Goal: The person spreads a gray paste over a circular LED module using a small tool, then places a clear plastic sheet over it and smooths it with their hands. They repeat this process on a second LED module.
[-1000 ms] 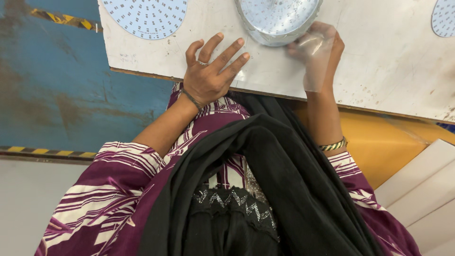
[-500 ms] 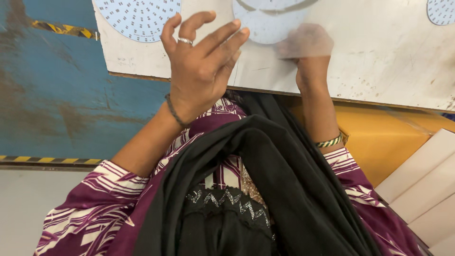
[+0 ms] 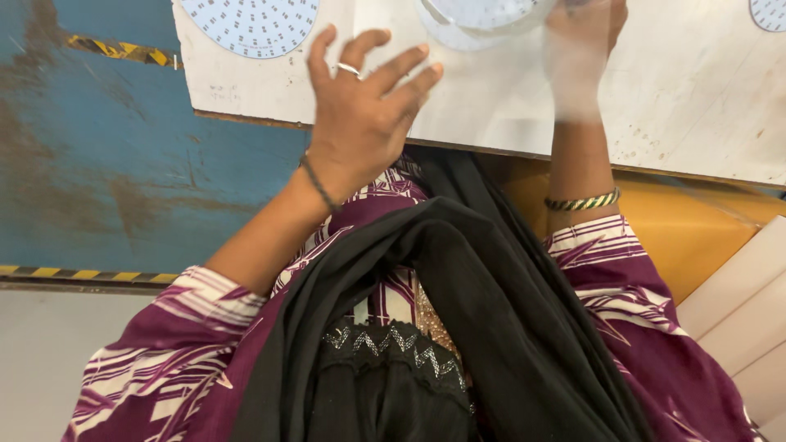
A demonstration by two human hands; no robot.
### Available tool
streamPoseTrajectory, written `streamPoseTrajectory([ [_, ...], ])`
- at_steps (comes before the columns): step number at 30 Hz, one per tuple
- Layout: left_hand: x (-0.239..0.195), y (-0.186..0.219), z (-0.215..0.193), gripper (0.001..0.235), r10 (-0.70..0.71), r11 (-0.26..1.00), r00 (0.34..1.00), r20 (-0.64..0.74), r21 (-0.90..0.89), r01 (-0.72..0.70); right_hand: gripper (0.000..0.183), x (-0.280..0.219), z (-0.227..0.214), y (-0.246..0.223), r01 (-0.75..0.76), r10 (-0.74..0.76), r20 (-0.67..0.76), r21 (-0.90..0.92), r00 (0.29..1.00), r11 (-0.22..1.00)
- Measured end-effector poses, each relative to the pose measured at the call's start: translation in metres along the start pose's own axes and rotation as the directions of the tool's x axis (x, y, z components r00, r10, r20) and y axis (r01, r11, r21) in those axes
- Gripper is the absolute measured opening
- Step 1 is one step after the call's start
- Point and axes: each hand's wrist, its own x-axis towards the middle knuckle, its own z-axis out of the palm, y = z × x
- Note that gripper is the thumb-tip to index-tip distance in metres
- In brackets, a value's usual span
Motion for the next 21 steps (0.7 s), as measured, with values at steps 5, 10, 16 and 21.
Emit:
streamPoseTrajectory([
  [5,-0.032,-0.017,0.044,0.043,-0.024,0.989,0.996,0.089,0.147,0.010,0.050,-0.038,0.004,-0.002,0.125,-0.146,-0.047,-0.304,0.988,0.944],
  [10,-0.046,-0.024,0.076,0.069,-0.017,0.947,1.000,0.010,0.321,0.013,0.074,-0.067,0.026,0.008,0.219,-0.251,-0.007,-0.463,0.968,0.859],
  [16,-0.047,-0.028,0.092,0.061,0.032,0.942,0.999,-0.013,0.334,-0.026,0.064,-0.053,0.034,0.028,0.290,-0.323,0.005,-0.456,0.946,0.841],
  [21,-0.049,-0.030,0.094,0.060,0.028,0.960,1.000,0.005,0.280,-0.029,0.060,-0.045,0.033,0.030,0.288,-0.321,0.012,-0.471,0.947,0.834],
])
